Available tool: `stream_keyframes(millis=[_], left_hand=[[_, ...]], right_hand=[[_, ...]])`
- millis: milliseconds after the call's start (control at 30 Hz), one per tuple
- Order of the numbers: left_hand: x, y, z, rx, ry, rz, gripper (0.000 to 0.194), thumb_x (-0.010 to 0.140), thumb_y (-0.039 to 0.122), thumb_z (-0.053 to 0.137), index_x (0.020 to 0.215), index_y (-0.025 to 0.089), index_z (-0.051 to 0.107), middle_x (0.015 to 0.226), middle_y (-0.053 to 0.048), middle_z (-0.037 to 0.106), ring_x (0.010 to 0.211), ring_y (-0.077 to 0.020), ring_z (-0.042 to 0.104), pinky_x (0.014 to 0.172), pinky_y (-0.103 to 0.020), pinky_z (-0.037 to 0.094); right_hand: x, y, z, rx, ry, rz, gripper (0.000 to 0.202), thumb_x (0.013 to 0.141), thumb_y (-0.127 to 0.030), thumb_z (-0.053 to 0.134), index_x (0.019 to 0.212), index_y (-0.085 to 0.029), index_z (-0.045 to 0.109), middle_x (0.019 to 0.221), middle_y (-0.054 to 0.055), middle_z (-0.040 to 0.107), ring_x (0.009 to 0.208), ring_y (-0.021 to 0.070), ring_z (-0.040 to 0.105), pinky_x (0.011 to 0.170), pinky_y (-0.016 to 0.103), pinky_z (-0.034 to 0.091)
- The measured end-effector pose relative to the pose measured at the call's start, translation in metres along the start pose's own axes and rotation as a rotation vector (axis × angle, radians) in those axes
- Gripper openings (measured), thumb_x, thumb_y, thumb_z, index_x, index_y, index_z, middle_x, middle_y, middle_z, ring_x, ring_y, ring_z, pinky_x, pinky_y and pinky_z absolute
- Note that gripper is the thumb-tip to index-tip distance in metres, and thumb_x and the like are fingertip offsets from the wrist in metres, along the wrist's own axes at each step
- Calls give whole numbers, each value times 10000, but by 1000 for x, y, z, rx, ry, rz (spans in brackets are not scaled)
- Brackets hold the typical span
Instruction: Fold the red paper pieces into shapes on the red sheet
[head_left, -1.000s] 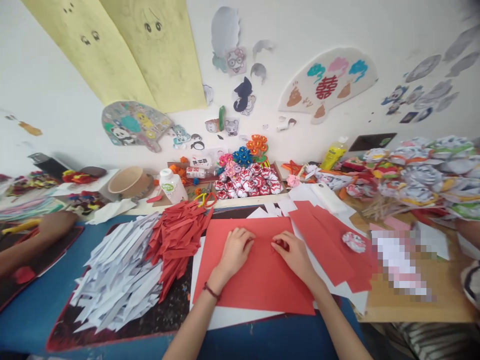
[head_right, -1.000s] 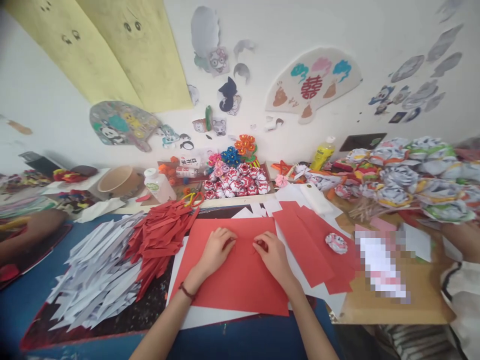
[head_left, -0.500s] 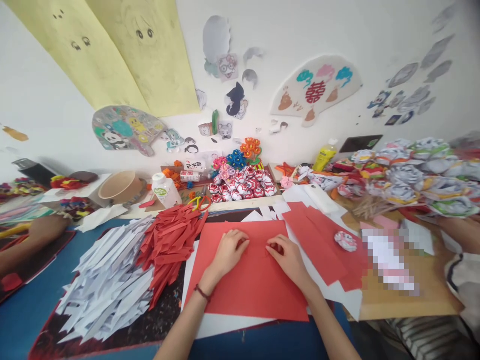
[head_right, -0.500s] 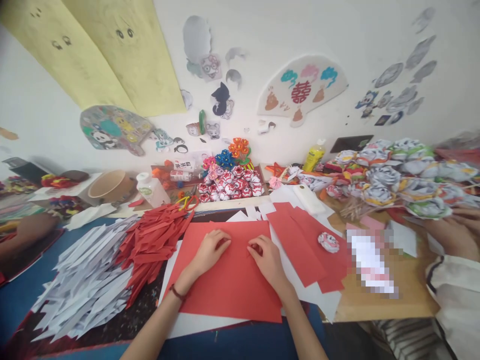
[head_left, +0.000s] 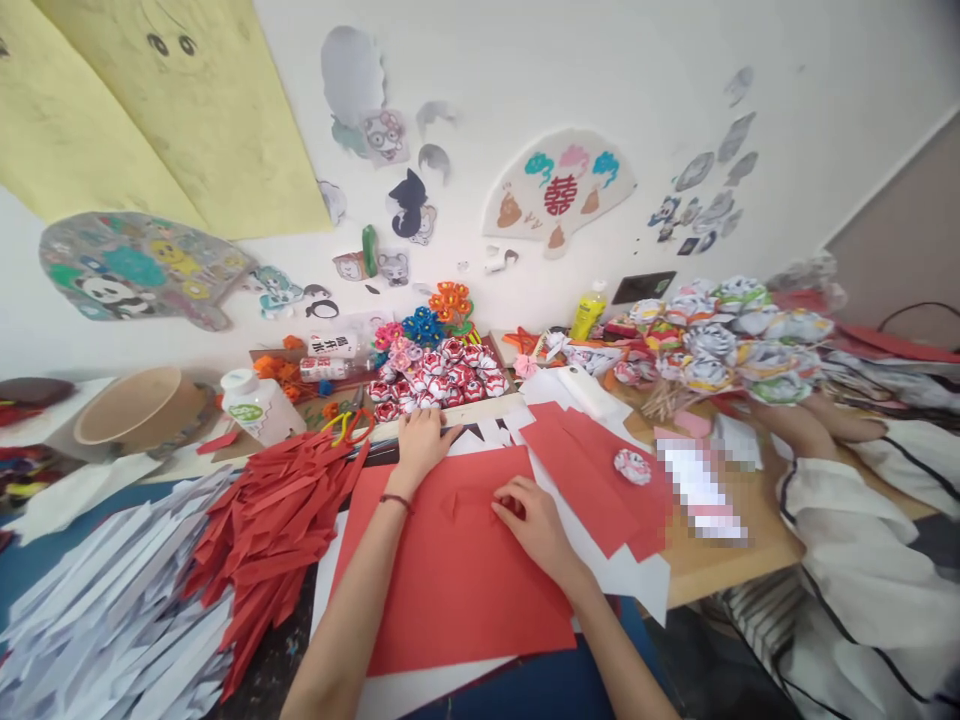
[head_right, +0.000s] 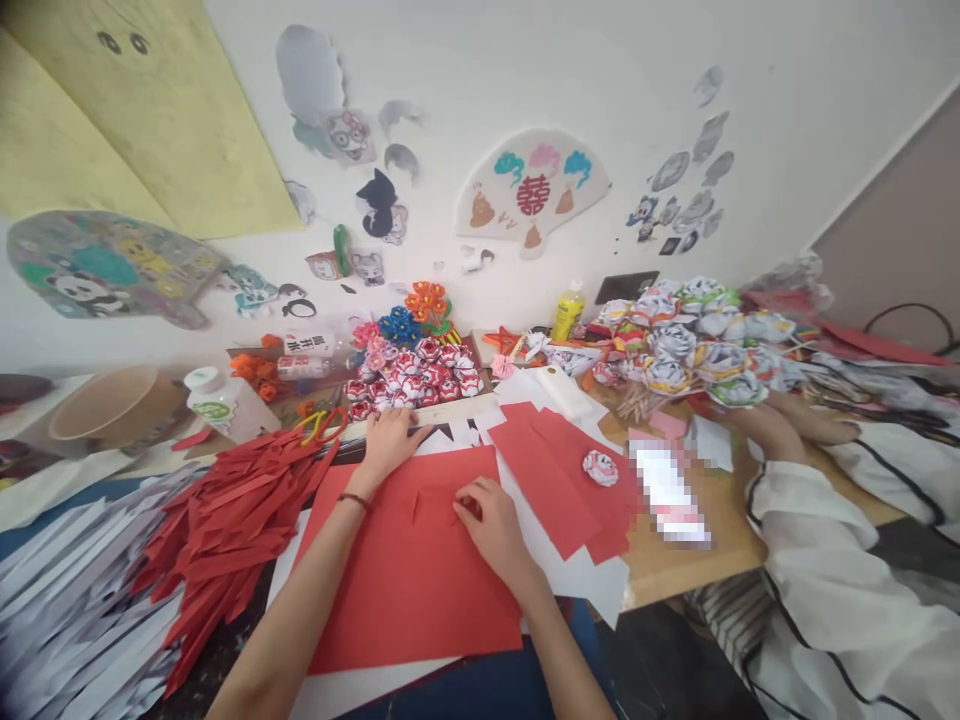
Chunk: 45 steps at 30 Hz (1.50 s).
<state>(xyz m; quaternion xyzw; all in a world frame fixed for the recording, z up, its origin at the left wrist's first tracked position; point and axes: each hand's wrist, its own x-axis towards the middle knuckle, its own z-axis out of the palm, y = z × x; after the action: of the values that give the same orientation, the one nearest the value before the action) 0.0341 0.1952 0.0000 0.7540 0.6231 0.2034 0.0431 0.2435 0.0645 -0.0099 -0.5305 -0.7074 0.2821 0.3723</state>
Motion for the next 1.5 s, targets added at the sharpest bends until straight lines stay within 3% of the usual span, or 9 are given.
stream_keyframes(millis=[200, 367, 667, 967, 1500], left_hand=[[11, 3, 4, -44, -81, 75, 293, 831, 493, 570, 751, 213, 603, 872, -69, 667, 913, -261, 567, 828, -370, 354], [16, 7, 14, -103, -82, -3, 211, 803, 422, 618, 756, 216, 610, 722, -21, 666, 726, -212, 595, 779, -344, 360], [17, 9, 21, -163, 53, -155, 191, 780, 399, 663, 736, 218, 619, 753, -5, 693, 735, -193, 589, 811, -348, 344], [25, 2, 21, -175, 126, -153, 176, 781, 355, 658, 710, 210, 587, 750, -9, 674, 761, -195, 573, 840, -352, 318], [37, -2, 27, -89, 79, -144, 202, 792, 350, 655, 675, 203, 579, 678, 4, 649, 696, -183, 570, 823, -353, 314]], right_hand=[[1, -3, -1, -3, -5, 17, 99, 860, -160, 563, 815, -206, 638, 816, 30, 613, 750, 180, 578, 679, 285, 452], [1, -2, -1, -8, -7, 33, 100, 865, -158, 567, 816, -205, 640, 811, 28, 607, 749, 182, 574, 689, 292, 454], [6, 2, 5, -49, -19, 1, 117, 904, -200, 522, 889, -207, 638, 870, 58, 618, 818, 219, 596, 708, 319, 463], [14, 6, 6, -34, -48, -38, 166, 925, -191, 482, 965, -206, 643, 963, 76, 621, 889, 220, 594, 793, 346, 482], [26, 9, 6, -50, -52, -61, 159, 920, -193, 495, 953, -201, 651, 897, 60, 609, 834, 210, 596, 750, 324, 476]])
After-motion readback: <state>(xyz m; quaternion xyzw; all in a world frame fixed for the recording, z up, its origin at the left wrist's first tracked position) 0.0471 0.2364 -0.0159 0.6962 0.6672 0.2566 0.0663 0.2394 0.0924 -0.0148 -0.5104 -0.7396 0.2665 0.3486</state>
